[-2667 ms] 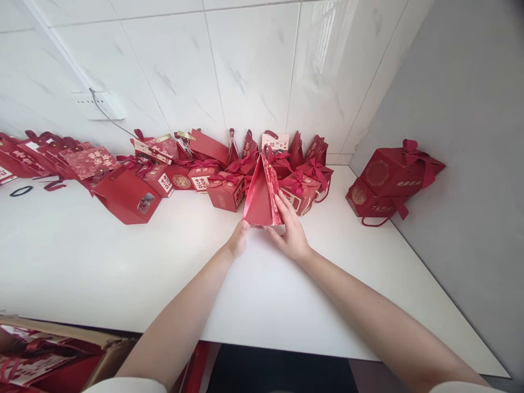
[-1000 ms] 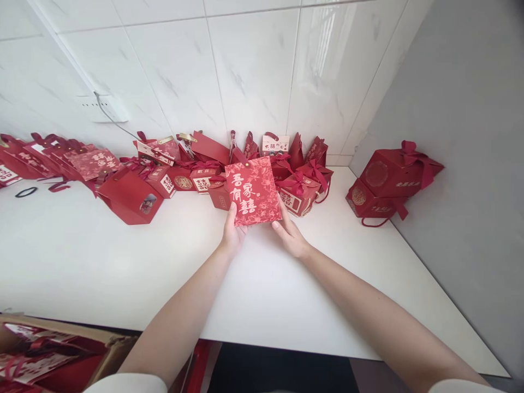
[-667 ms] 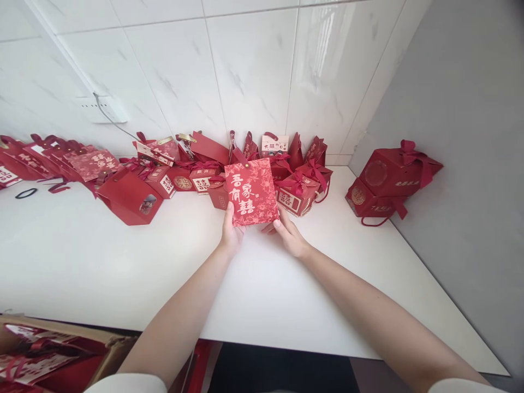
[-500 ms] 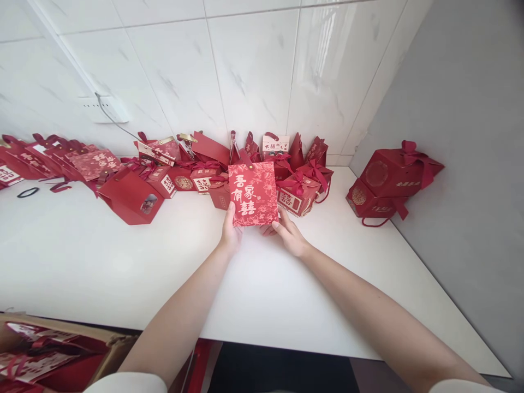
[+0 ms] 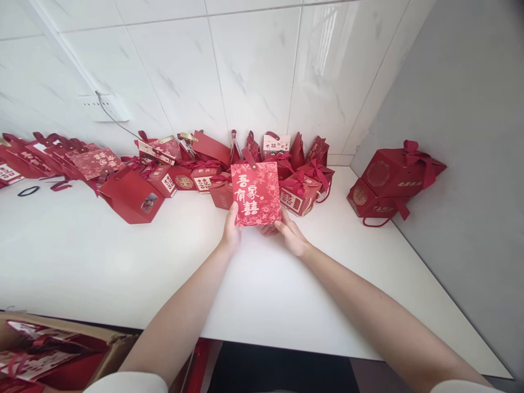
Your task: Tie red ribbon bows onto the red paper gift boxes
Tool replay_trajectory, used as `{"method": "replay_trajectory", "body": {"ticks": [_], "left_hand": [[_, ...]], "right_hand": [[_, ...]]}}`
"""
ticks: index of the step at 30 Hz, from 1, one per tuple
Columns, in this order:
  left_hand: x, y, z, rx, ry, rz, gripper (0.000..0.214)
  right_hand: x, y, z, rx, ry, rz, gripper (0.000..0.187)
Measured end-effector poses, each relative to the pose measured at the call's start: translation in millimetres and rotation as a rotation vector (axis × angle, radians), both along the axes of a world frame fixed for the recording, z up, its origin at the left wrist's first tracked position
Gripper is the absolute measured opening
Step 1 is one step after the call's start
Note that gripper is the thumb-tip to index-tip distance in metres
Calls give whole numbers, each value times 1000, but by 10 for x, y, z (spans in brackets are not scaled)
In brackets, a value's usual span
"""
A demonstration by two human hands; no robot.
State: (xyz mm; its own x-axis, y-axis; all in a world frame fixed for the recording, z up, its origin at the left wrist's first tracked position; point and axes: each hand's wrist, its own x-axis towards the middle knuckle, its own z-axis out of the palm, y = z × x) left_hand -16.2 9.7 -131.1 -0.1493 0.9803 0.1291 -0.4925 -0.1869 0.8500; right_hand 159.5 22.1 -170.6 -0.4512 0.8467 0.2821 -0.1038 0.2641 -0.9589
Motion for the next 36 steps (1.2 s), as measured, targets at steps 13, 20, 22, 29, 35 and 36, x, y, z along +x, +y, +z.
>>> {"method": "replay_trajectory", "body": {"ticks": [13,20,22,29,35,36], "left_hand": [[6,-1,-11,-14,-4,20,48],[-8,26,-34,-9,95,13,53],[-17,32,-39,-20,155,7,54],[11,-13,-15,13,292,0,54],[41,-26,-4,263,385,-262,115],[41,-16,-21,286,394,-287,126]], "right_hand": [[-2,-5,9,-7,0,1,60],[24,-35,13,149,-111,-180,62],[24,-58,31,230,-97,-235,62],[-18,-121,36,409,-124,-488,81],[2,-158,76,513,-234,-569,83],[3,-161,89,549,-232,-561,84]]}}
